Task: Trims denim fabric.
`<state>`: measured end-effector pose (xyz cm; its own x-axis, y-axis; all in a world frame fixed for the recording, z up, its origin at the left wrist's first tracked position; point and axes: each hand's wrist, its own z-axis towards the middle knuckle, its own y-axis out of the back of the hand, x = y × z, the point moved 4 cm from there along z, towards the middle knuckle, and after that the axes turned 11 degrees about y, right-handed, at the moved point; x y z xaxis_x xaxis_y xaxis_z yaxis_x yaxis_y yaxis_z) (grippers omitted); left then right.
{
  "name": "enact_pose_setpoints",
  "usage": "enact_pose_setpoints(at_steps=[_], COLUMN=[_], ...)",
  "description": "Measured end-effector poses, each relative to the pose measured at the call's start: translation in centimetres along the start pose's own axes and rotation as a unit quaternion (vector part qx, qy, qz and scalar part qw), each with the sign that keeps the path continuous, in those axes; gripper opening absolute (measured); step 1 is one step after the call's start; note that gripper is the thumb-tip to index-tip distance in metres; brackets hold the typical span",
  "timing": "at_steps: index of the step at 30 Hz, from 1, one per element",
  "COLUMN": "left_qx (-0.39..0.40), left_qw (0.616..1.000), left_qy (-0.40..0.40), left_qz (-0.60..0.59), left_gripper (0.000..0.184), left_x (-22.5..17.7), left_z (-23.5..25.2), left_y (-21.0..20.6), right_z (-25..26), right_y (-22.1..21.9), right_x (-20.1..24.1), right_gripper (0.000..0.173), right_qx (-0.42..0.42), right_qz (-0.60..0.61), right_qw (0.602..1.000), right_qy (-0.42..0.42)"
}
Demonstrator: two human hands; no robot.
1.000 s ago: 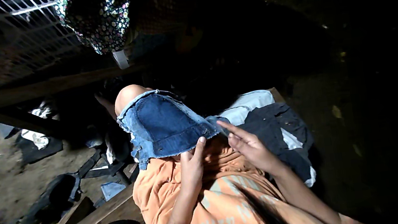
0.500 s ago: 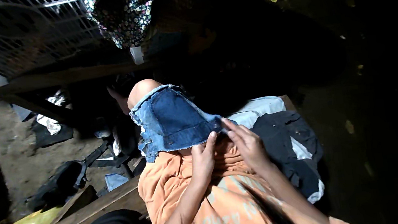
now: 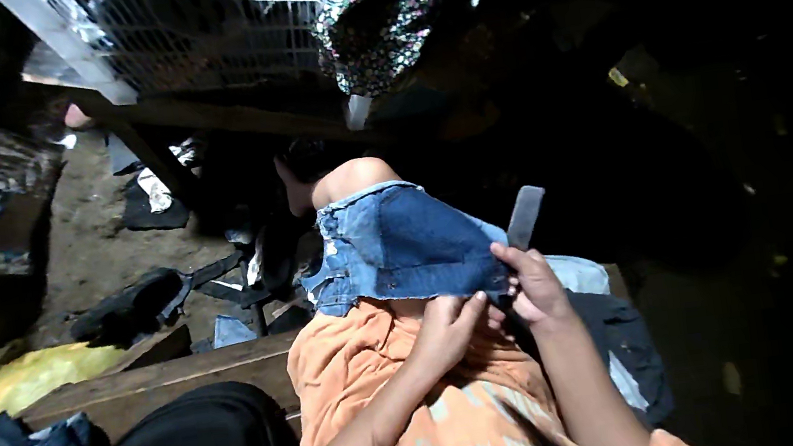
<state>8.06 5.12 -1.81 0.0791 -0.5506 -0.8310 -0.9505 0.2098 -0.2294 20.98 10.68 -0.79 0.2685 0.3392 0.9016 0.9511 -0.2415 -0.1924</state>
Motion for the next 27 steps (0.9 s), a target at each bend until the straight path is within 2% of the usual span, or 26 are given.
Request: enact_pose_setpoints(at_steps=[2,3,5,7,8,11,13,15,16,18,19,21,24,27], left_qx=[-0.042,-0.069,-0.101,-0.134,-0.160,-0.285,-0.276,-0.182,-0.111,0.010,0.040,0.023,-0.058,-0.076], left_qw=[0.989,0.972,0.934,0.912,0.900,0.849,0.854,0.906,0.938,0.986,0.993,0.982,0.937,0.869], left_qy=[0.061,0.075,0.036,0.017,0.021,0.063,0.105,0.145,0.158,0.146,0.112,-0.012,-0.194,-0.272], left_qz=[-0.127,-0.213,-0.340,-0.388,-0.405,-0.440,-0.427,-0.353,-0.287,-0.086,0.023,0.187,0.284,0.407], left_gripper=[0.030,0.029,0.030,0.040,0.037,0.014,0.008,0.010,0.020,0.033,0.033,0.032,0.032,0.033], left_x=[0.2,0.5,0.8,0.9,0.9,1.4,2.3,3.2,3.7,3.9,3.3,1.5,-1.2,-2.2], left_z=[-0.3,-0.5,-1.1,-1.8,-1.9,-2.0,-2.6,-3.6,-4.2,-5.3,-5.9,-6.6,-5.5,-1.6], left_y=[0.8,1.2,2.1,2.8,3.2,4.4,5.1,5.6,5.7,6.2,6.7,8.0,9.0,6.8], right_z=[0.6,0.7,0.7,0.4,0.0,-1.2,-1.6,-1.5,-1.3,-0.7,-0.4,0.4,1.9,2.8], right_y=[0.1,0.4,1.8,3.8,4.5,6.3,7.9,9.7,10.5,11.8,12.1,12.0,11.5,10.8], right_x=[1.4,2.2,3.7,4.6,4.7,3.2,1.7,0.0,-0.8,-2.0,-2.3,-2.8,-3.1,-3.0], right_gripper=[0.028,0.030,0.029,0.020,0.016,0.015,0.016,0.018,0.016,0.010,0.006,0.004,0.005,0.002], right_qx=[-0.023,-0.034,-0.054,-0.064,-0.063,-0.052,-0.066,-0.099,-0.116,-0.146,-0.154,-0.170,-0.169,-0.170], right_qz=[0.021,0.030,0.029,-0.004,-0.030,-0.056,-0.054,-0.063,-0.075,-0.112,-0.133,-0.134,-0.097,-0.124], right_qw=[0.997,0.995,0.988,0.981,0.981,0.988,0.991,0.991,0.989,0.983,0.979,0.976,0.980,0.976], right_qy=[0.064,0.093,0.145,0.181,0.180,0.132,0.102,0.068,0.052,0.027,0.018,0.024,0.052,0.055])
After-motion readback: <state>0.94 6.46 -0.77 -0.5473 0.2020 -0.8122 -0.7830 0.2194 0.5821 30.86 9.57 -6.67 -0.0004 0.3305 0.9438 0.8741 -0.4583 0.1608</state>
